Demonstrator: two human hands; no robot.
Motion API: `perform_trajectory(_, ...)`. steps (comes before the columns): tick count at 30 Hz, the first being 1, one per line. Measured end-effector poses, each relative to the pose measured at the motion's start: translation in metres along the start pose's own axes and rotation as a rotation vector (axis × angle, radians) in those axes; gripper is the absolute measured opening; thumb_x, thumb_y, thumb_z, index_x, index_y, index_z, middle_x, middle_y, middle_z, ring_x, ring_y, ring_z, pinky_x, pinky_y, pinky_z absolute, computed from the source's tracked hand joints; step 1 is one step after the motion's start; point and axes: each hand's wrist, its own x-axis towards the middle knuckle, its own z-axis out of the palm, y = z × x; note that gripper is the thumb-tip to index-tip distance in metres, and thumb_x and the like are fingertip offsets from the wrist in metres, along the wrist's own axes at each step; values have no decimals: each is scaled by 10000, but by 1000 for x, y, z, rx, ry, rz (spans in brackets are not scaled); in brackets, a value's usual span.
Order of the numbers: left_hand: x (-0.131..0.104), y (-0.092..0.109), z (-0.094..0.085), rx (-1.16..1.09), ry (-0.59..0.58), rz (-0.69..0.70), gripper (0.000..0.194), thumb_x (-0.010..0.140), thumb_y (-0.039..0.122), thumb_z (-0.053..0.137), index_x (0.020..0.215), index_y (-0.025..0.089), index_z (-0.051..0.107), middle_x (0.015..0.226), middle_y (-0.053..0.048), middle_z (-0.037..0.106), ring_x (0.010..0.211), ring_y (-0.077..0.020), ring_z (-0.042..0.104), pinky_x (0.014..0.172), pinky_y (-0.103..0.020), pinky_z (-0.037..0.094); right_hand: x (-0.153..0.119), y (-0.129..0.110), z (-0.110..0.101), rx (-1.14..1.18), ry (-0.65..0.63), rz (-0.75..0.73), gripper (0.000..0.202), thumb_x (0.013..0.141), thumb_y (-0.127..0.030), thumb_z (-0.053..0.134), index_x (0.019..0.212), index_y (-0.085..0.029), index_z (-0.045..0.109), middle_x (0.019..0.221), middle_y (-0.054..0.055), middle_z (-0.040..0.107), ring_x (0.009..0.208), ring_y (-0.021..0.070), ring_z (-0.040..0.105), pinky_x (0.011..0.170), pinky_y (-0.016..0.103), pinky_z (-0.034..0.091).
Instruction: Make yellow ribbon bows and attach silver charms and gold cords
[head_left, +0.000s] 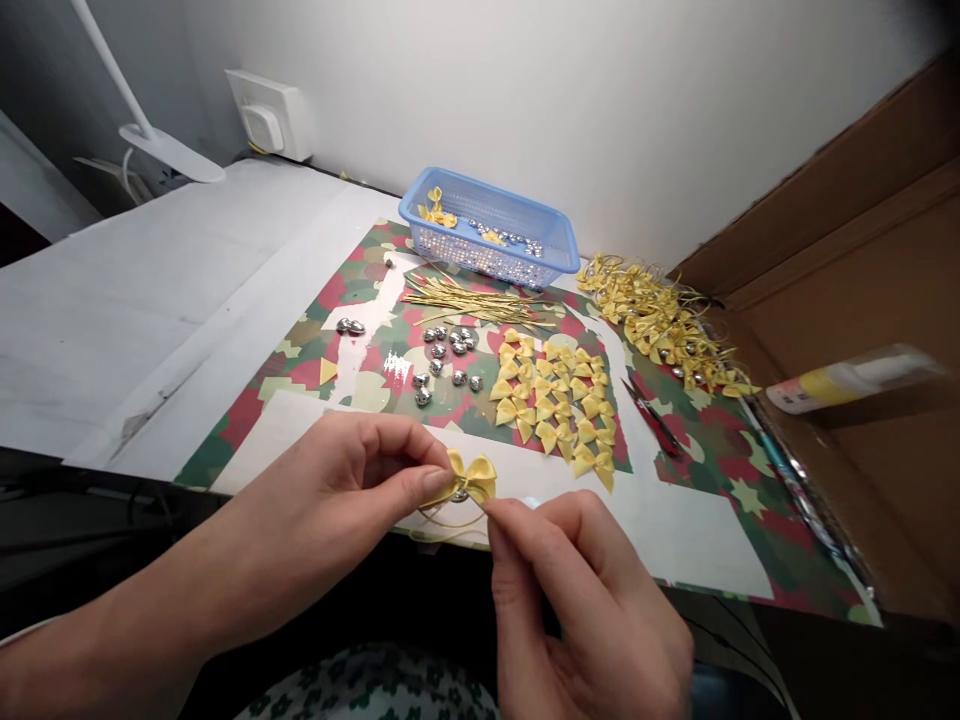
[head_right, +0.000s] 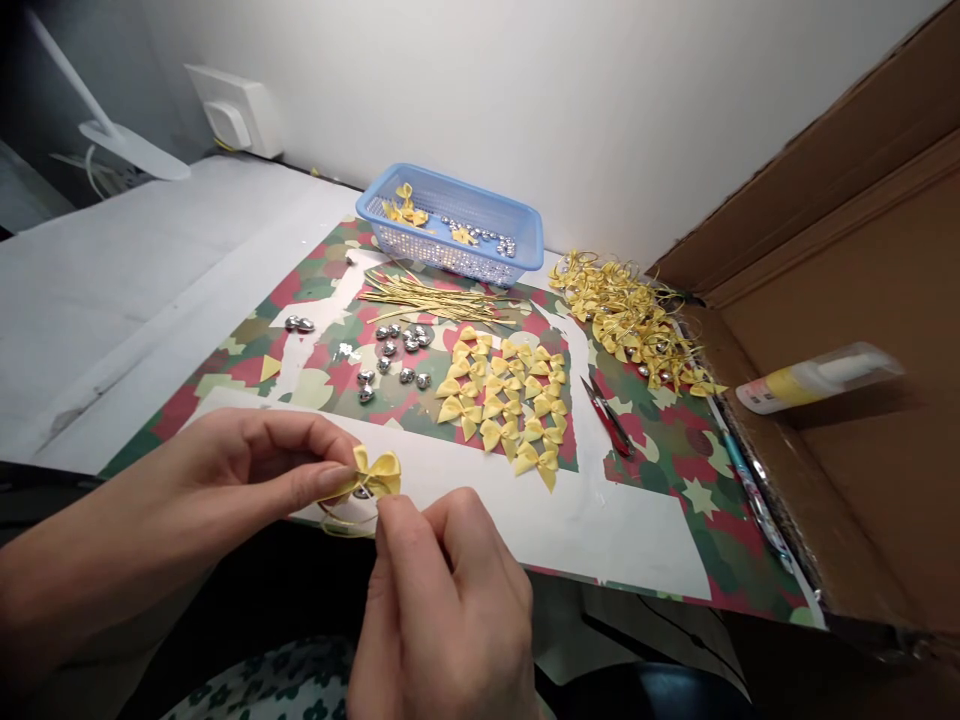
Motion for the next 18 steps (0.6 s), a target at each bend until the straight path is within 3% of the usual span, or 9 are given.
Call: perform_trajectory(18,0,-4,1,-46,6,-21,195,920,414,717,855,234,752,864,16,770,897,-200,689,789,-258,527,4,1,4,-32,-61,-35,206,908,-10,545,988,-166,654,727,-8,420,586,132,455,495,254,397)
